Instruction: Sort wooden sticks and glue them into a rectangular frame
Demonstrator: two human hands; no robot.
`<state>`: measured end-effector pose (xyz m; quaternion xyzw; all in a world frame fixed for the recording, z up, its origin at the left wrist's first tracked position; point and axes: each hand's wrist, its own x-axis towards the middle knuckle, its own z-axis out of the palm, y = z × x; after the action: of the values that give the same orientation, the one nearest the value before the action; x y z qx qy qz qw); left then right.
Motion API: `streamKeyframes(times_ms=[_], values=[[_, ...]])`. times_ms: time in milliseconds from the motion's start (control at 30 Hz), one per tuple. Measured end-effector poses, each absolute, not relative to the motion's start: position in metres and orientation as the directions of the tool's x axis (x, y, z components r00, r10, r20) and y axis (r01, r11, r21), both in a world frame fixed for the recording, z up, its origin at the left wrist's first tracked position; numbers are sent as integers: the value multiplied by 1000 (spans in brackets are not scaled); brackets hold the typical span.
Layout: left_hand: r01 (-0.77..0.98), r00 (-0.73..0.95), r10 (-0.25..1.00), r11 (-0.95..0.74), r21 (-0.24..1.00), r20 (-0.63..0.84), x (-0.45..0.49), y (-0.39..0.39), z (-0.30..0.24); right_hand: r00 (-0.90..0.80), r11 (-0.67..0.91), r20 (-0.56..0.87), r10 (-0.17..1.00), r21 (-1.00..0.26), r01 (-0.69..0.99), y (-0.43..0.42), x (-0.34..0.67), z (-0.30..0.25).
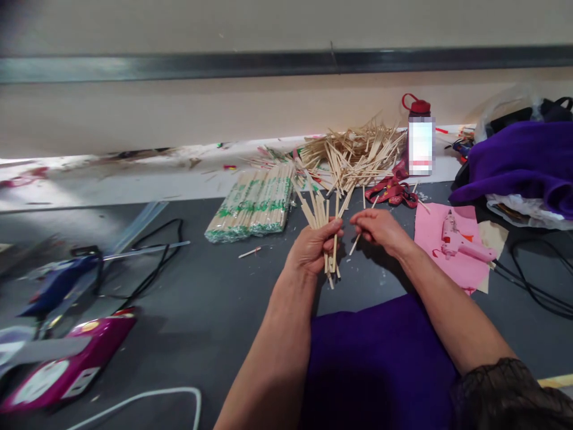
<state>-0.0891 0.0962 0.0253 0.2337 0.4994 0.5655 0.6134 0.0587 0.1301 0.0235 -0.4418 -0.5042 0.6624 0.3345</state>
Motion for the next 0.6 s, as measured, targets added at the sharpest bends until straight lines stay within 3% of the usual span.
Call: streamKeyframes(times_ms=[100,267,433,600], values=[[-381,-87,933,293,877,-350,-84,93,28,-268,-196,-139,953,-960,-201,139,64,29],[-236,-62,934,328,915,-351,-74,90,31,-315,-175,-74,946,-936,-304,143,66,32],[-134,-88,944,305,943,-318,-69,87,30,-290,-111,-39,956,-966,-236,142,67,31],[-23,-174,954,244,969,-244,-67,87,25,-284,-39,-24,958,-998,-49,147,71,27]])
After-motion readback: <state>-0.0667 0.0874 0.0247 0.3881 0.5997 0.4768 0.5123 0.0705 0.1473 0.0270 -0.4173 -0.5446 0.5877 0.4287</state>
